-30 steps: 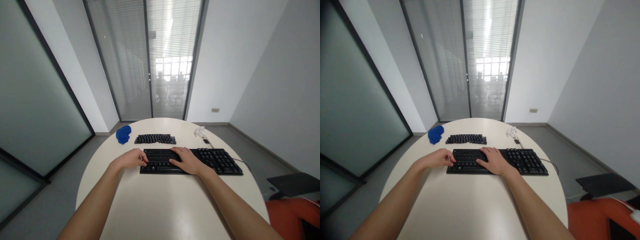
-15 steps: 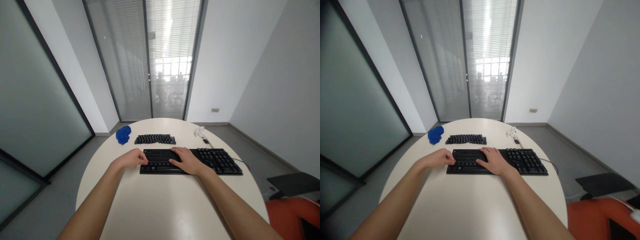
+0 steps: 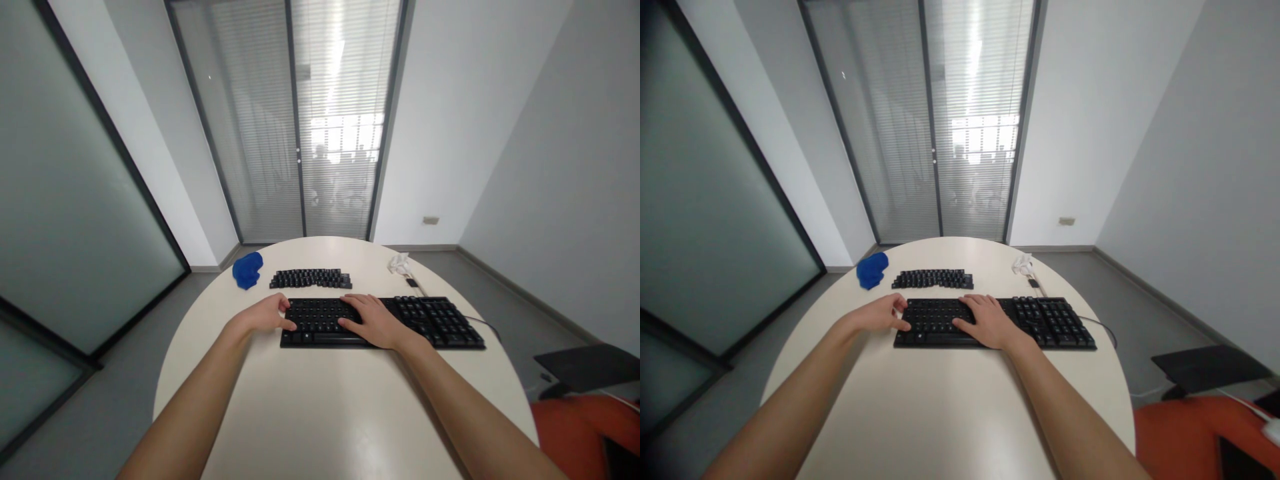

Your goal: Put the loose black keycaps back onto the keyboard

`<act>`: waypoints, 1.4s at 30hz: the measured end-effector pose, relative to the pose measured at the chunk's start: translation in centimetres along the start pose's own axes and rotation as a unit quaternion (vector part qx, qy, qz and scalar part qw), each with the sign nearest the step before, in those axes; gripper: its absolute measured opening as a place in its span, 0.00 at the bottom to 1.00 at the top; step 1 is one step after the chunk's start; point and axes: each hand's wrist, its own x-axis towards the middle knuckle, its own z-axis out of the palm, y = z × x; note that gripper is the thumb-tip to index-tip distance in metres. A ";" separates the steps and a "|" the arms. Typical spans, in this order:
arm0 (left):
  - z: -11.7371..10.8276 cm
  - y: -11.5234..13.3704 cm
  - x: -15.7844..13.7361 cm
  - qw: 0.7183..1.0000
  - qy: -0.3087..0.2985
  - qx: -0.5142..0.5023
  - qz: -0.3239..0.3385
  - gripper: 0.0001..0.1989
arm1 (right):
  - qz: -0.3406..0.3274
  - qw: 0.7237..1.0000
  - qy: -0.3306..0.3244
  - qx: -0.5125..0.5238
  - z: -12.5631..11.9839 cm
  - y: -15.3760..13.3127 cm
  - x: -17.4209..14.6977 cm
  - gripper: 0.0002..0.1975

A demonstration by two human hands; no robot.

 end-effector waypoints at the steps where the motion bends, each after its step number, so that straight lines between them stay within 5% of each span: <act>1: 0.0 -0.1 0.1 1.000 -0.005 -0.009 -0.001 0.32 | 0.001 1.000 -0.001 -0.001 0.0 0.0 0.0 0.30; 10: 0.3 -1.0 0.3 0.999 -0.017 -0.039 -0.005 0.30 | 0.000 1.000 -0.002 -0.004 0.1 0.1 0.0 0.30; 16: 0.1 -3.0 1.0 0.995 -0.004 -0.057 0.083 0.25 | -0.006 1.000 0.001 -0.001 0.1 0.2 0.0 0.30; 17: 0.0 -3.5 1.3 0.993 0.032 -0.049 0.101 0.21 | -0.006 1.000 0.001 -0.001 0.1 0.2 0.0 0.30; 20: -0.1 -5.3 2.4 0.957 0.263 0.022 0.123 0.14 | -0.004 1.000 0.003 0.000 0.2 0.2 0.0 0.30; 23: 0.1 -6.8 3.2 0.933 0.334 0.058 0.117 0.15 | -0.003 1.000 0.003 0.003 0.2 0.2 0.0 0.30; 32: 1.1 -8.0 4.5 0.920 0.328 0.166 0.139 0.20 | 0.004 1.000 -0.001 -0.001 0.0 0.0 0.0 0.30; 42: 1.1 -7.4 4.2 0.913 0.323 0.217 0.125 0.16 | 0.002 1.000 0.000 -0.002 0.0 0.0 0.0 0.30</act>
